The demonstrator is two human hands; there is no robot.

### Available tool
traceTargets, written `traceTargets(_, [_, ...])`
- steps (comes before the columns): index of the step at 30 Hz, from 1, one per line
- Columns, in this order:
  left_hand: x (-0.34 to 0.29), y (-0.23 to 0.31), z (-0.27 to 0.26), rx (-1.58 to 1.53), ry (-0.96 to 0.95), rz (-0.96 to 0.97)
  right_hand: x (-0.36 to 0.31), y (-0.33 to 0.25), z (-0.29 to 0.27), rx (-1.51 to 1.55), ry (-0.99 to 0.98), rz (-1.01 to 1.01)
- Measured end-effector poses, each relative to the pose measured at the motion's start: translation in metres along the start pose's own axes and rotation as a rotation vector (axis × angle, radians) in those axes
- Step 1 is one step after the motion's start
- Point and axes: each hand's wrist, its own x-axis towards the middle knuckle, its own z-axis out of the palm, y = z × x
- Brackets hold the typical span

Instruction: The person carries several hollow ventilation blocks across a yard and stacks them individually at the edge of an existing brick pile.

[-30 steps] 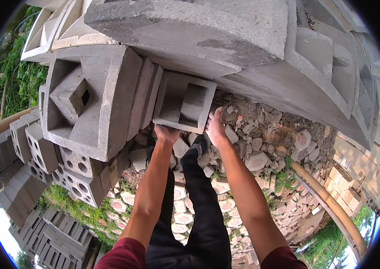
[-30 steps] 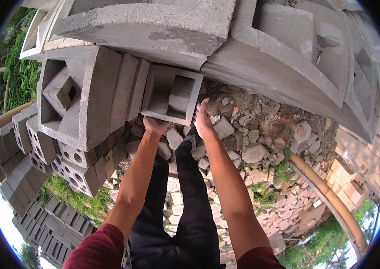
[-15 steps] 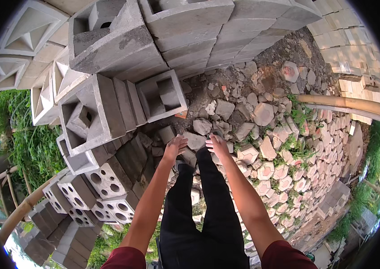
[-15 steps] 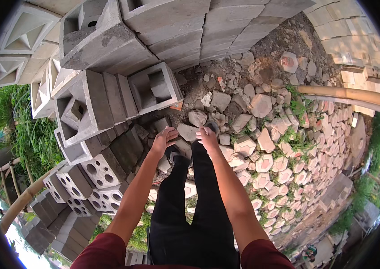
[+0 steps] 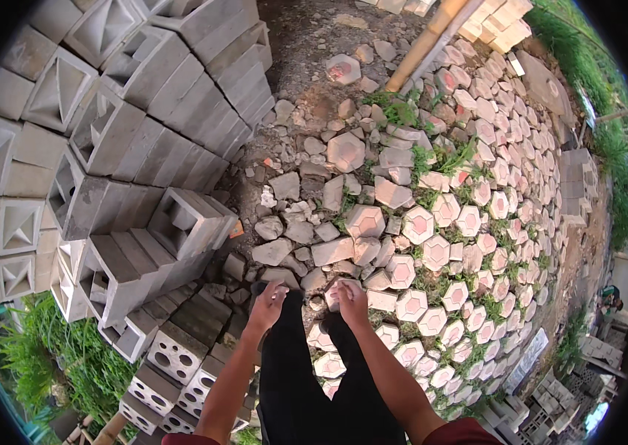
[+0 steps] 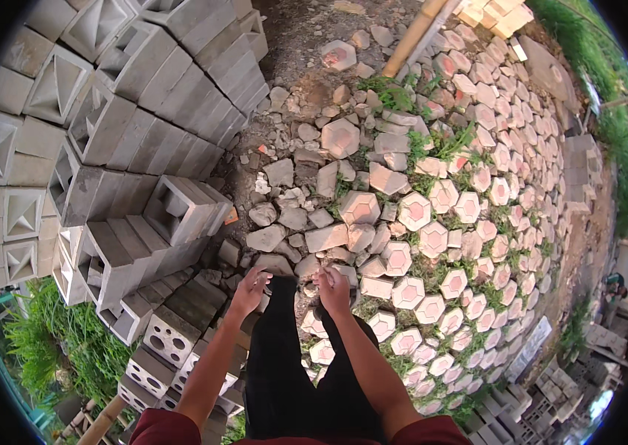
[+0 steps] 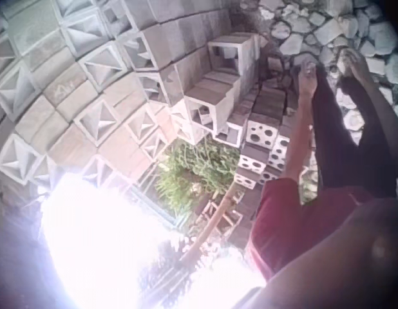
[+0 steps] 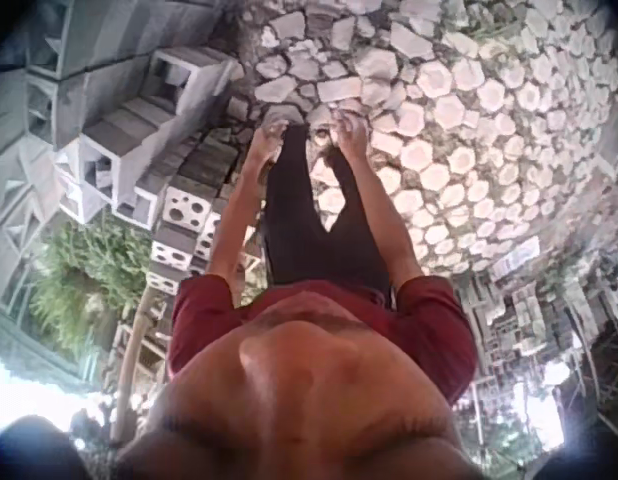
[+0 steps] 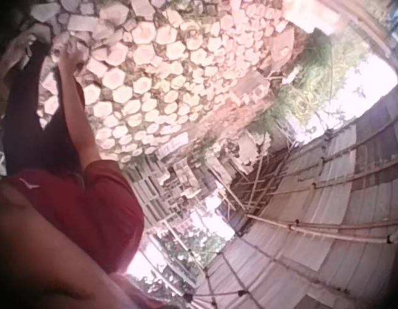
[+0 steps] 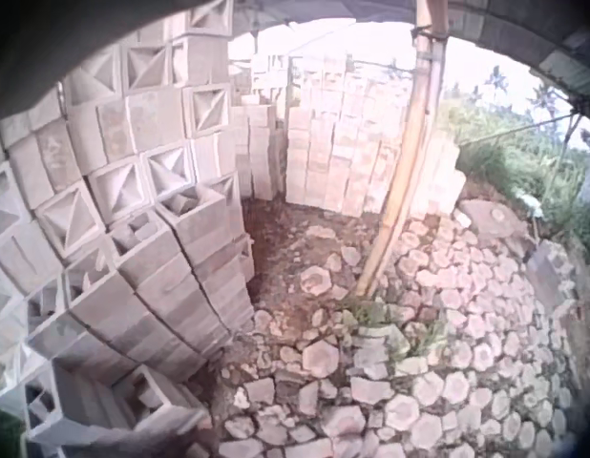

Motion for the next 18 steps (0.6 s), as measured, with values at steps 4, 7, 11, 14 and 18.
traceTargets(4, [0.001,0.021,0.050,0.226,-0.040,0.108,-0.050,-0.019,-0.091,0.151,0.049,0.060])
traceTargets(7, [-0.006,0.093,0.124,0.069,-0.172,-0.023,-0.104,-0.049,-0.182,0.168,0.089,0.158])
traceTargets(11, [-0.036,0.170,0.223,0.105,-0.326,0.109,-0.177,-0.078,-0.290,0.102,0.253,0.088])
traceTargets(14, [-0.077,0.219,0.293,0.174,-0.517,0.234,-0.243,-0.068,-0.351,0.044,0.498,0.104])
traceTargets(18, [-0.121,0.275,0.354,0.356,-0.662,0.413,-0.312,-0.029,-0.393,0.187,0.721,0.240])
